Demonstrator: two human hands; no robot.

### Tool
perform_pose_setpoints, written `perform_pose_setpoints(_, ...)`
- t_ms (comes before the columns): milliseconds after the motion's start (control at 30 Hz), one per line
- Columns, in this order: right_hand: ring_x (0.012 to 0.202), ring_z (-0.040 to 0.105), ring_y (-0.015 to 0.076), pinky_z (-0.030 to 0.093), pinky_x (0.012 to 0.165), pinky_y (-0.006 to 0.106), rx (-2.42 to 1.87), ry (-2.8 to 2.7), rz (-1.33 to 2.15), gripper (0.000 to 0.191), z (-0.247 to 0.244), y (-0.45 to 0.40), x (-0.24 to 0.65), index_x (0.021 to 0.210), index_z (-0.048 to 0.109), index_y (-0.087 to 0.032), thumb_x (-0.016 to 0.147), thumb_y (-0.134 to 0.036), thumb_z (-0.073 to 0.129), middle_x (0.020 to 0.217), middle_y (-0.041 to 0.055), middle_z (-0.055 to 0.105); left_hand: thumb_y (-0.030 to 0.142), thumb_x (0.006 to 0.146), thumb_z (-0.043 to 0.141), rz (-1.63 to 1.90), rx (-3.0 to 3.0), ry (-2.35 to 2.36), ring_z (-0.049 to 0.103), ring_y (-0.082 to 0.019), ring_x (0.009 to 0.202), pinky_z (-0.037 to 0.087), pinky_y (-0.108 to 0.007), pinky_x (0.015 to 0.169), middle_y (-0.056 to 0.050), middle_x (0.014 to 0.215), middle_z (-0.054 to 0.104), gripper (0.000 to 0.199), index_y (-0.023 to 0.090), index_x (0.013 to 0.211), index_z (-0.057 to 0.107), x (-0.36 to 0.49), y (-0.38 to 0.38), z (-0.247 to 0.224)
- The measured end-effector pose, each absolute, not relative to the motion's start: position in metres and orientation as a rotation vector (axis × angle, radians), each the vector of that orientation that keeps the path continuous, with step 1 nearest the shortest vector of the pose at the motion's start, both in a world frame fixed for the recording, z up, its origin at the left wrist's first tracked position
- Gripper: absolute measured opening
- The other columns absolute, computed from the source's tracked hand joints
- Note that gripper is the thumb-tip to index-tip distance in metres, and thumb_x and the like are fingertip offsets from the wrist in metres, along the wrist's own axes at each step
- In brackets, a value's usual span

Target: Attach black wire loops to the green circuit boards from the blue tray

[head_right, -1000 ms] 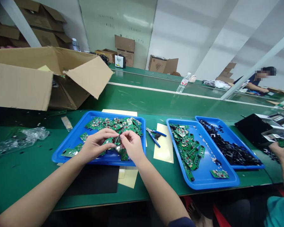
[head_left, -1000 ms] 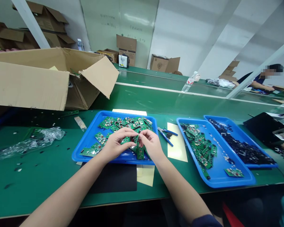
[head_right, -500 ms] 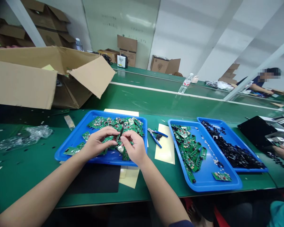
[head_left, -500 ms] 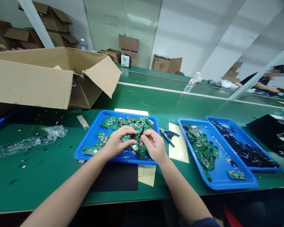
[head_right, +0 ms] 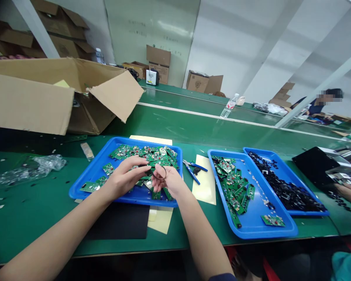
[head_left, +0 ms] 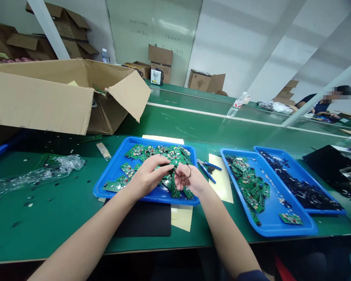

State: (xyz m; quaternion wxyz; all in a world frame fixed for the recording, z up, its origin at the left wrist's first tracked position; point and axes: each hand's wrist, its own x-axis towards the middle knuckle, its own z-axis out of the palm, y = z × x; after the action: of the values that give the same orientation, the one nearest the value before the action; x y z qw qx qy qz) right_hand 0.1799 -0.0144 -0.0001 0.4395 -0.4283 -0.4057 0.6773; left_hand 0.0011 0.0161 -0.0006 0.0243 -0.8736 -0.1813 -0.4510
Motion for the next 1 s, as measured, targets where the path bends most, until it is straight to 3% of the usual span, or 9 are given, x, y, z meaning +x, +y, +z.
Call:
perform_pose_setpoints(167,0.037,0.053,0.0079,0.039,0.037,0.017,-0.963,-1.051,1.704,0.028,0.003,-0.02,0.179,0.059,0.057,-0.014,0.064,-0.039,0.071,0.047,-0.0021,0.058,0.013,0.084,0.053,-1.37,-2.682,-0.656,0.058,-0.019,0.098,0.05,-0.037,0.085,-0.009,0.1,0.062,0.024,0.021,0.105,0.061,-0.001,0.017,-0.003)
perform_pose_setpoints(300,0.036,0.05,0.0068,0.038,0.037,0.018,-0.944,-0.995,1.737,0.025,0.001,-0.02,0.176,0.062,0.058,-0.015,0.067,-0.037,0.068,0.047,-0.0032,0.056,0.017,0.084,0.054,-1.413,-2.668,-0.768,0.059,-0.019,0.092,0.052,-0.033,0.077,-0.01,0.096,0.061,0.023,0.02,0.106,0.062,-0.001,0.015,-0.005)
perform_pose_setpoints(733,0.033,0.043,0.0069,0.032,0.036,0.02,-0.826,-0.988,1.808,0.025,-0.007,-0.019,0.171,0.061,0.051,-0.016,0.07,-0.035,0.065,0.043,-0.0057,0.049,0.028,0.082,0.059,-1.631,-2.918,-0.875,0.061,-0.016,0.082,0.052,-0.027,0.072,-0.007,0.087,0.062,0.02,0.018,0.097,0.068,0.001,0.015,-0.003)
perform_pose_setpoints(1000,0.036,0.044,0.0077,0.034,0.039,0.02,-0.984,-1.162,1.502,0.021,-0.009,-0.019,0.168,0.056,0.047,-0.019,0.067,-0.032,0.059,0.041,-0.0063,0.049,0.037,0.084,0.054,-1.532,-3.224,-1.002,0.059,-0.015,0.076,0.049,-0.027,0.071,-0.005,0.08,0.061,0.025,0.021,0.089,0.072,0.002,0.015,0.003)
